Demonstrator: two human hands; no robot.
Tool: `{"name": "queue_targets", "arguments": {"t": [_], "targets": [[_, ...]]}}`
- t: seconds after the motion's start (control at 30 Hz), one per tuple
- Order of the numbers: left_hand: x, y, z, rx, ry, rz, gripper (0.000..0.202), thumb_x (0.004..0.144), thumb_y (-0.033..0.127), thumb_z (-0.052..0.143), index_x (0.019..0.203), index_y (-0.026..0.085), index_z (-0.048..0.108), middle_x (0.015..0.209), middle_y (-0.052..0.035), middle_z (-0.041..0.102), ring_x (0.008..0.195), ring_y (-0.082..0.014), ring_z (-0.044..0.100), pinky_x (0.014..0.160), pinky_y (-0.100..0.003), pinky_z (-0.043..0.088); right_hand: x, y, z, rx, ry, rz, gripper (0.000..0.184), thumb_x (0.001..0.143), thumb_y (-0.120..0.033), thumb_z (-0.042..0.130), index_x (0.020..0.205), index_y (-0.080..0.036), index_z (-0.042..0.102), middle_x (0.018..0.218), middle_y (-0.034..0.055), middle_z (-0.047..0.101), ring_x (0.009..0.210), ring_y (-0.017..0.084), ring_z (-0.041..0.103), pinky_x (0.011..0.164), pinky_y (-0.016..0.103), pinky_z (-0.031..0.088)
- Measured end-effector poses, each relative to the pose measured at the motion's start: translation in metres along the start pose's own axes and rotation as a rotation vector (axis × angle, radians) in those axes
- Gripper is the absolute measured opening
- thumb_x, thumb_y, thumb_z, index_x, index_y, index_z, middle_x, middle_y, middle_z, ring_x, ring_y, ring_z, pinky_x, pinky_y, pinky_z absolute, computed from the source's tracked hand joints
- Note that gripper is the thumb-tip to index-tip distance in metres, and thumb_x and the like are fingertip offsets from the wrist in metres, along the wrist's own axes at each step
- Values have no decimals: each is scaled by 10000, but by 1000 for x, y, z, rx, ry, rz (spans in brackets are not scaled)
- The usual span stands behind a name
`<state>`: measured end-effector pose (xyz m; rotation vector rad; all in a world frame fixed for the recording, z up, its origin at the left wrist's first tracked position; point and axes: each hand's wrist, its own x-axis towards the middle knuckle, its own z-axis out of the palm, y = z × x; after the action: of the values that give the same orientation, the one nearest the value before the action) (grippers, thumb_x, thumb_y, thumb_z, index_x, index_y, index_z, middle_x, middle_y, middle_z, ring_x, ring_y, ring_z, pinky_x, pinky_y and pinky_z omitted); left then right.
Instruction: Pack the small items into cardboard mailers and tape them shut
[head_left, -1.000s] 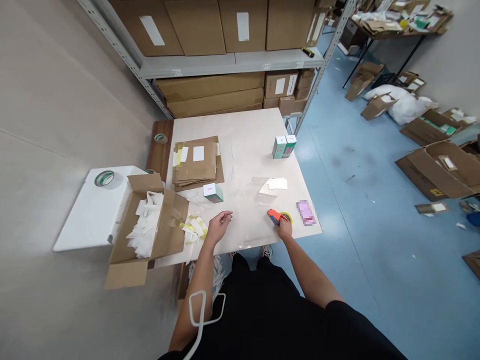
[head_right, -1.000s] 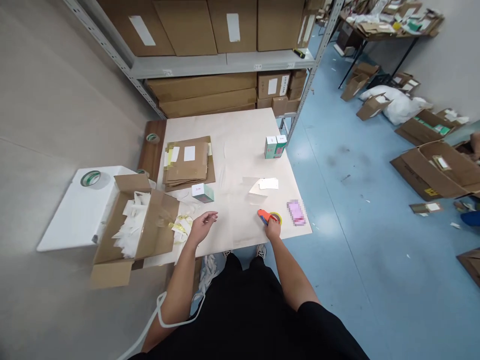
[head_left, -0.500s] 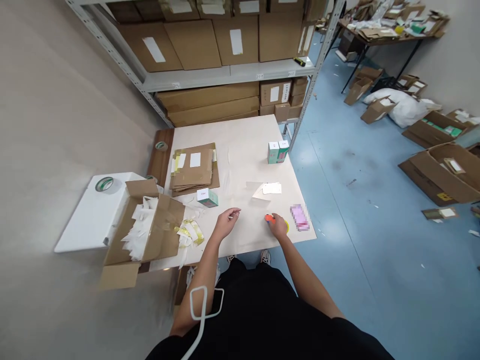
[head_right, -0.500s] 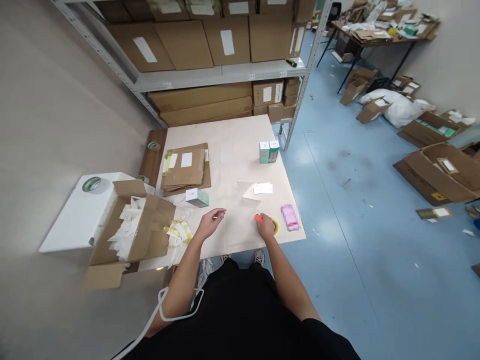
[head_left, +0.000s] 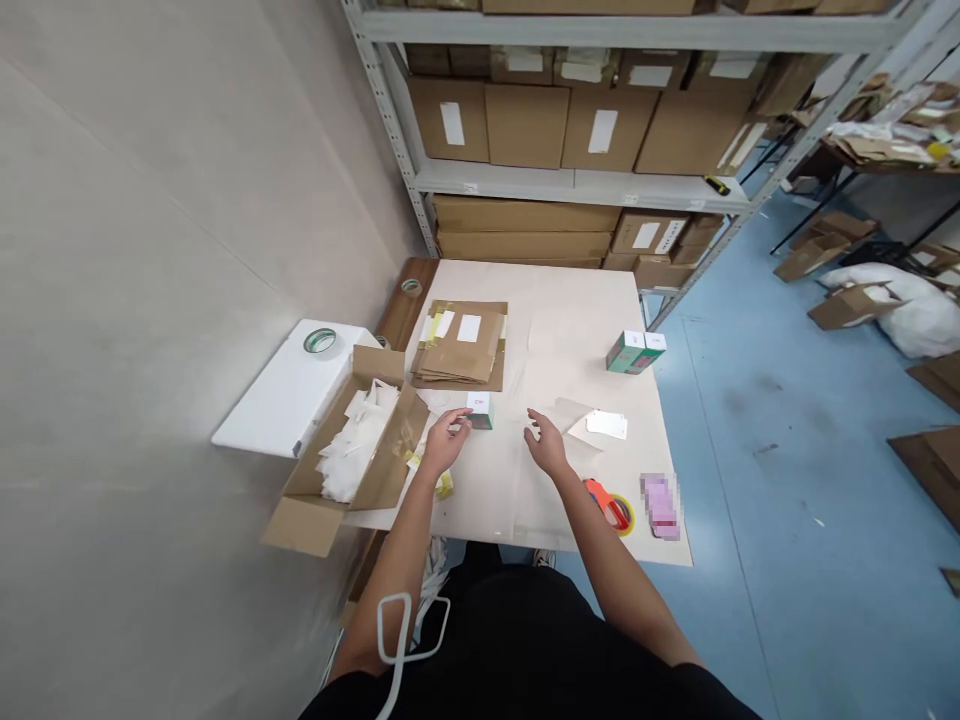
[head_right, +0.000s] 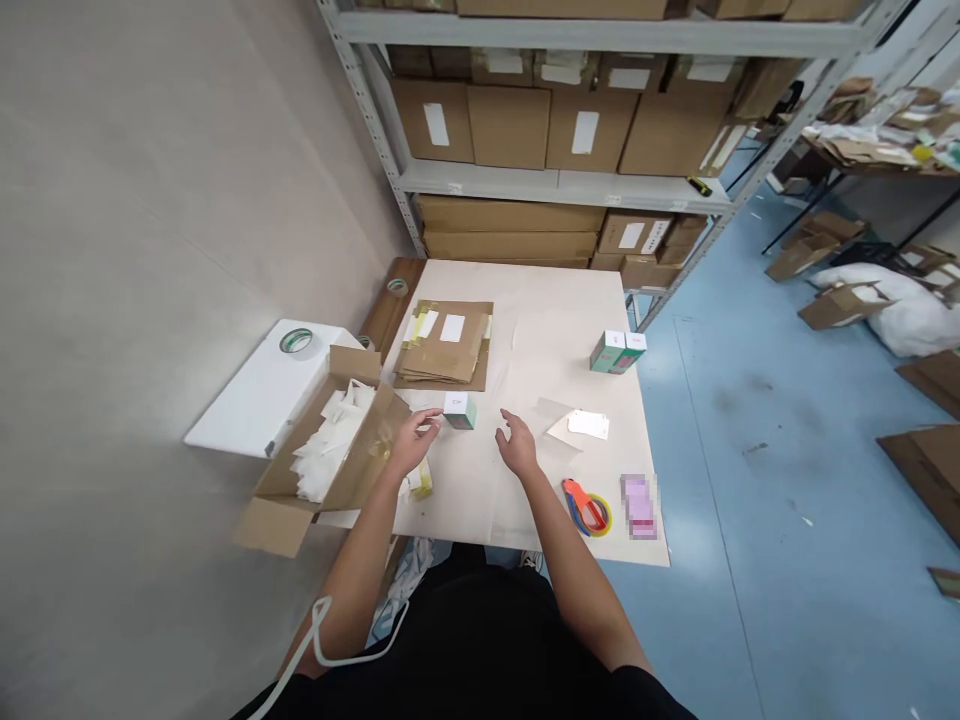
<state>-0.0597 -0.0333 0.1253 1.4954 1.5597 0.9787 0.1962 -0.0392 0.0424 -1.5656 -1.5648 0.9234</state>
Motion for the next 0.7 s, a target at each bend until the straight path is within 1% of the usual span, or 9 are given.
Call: {"name": "queue_targets", "arguments": {"t": [0.1,0.2,0.27,0.33,0.4,0.5,0.53,0.6,0.7], "targets": [[40,-16,-45,6,78,0,330,896,356,626,1172,223,748,1189,-82,738,1024,-219,697,820,-312,586,32,-24,33,-28,-35,-37,498,951,-295,537,1445,-258,581,1397,104,645,1160,255,655,982,451,564],[92,-39,-86,-20,135,-7,345,903,357,623,1191,209,743,1145,-84,754,1018,-223,701,878,-333,577,67,-43,65,-69,-83,-72,494,955,-301,545,1446,-259,585,1409,105,637,1187,260,648,989,450,564],[135,-58,-107,-55,147,-32,357,893,341,627,1198,191,736,1122,-86,764,1023,-223,703,927,-343,563,91,-52,84,-100,-107,-81,497,954,-296,554,1448,-257,585,1411,103,633,1204,259,642,999,442,562],[180,-80,-120,-89,130,-47,335,857,309,647,1154,183,740,1134,-84,767,1042,-220,701,972,-350,546,115,-57,103,-138,-123,-70,505,950,-285,559,1453,-255,581,1406,98,633,1231,257,630,1021,432,553],[223,-103,-125,-145,107,-90,299,841,301,644,1090,169,742,1096,-88,773,1007,-208,707,947,-335,553,137,-60,123,-183,-145,-39,523,943,-269,567,1466,-245,571,1425,99,620,1262,256,616,1054,422,536],[270,-138,-120,-153,87,-268,310,819,296,642,1077,153,736,1017,-92,780,908,-197,716,817,-297,570,167,-58,152,-258,-222,39,557,946,-248,563,1502,-225,535,1507,102,566,1329,251,582,1121,404,486],[281,-148,-118,-84,61,-319,303,819,290,636,1069,152,737,1015,-92,782,904,-198,719,798,-285,564,177,-56,162,-289,-261,66,567,952,-243,555,1517,-217,519,1538,103,541,1365,251,557,1151,400,457],[295,-168,-112,127,-60,-369,264,817,278,634,1025,160,746,1025,-93,788,931,-214,725,784,-271,549,196,-52,180,-365,-343,120,589,963,-235,537,1547,-190,484,1604,116,473,1437,261,492,1208,397,384],[310,-189,-105,330,-244,-343,244,773,259,685,990,170,753,1024,-101,795,976,-248,730,792,-270,536,225,-42,199,-489,-442,233,667,956,-248,553,1603,-177,406,1694,144,325,1503,309,402,1241,432,306]]}}
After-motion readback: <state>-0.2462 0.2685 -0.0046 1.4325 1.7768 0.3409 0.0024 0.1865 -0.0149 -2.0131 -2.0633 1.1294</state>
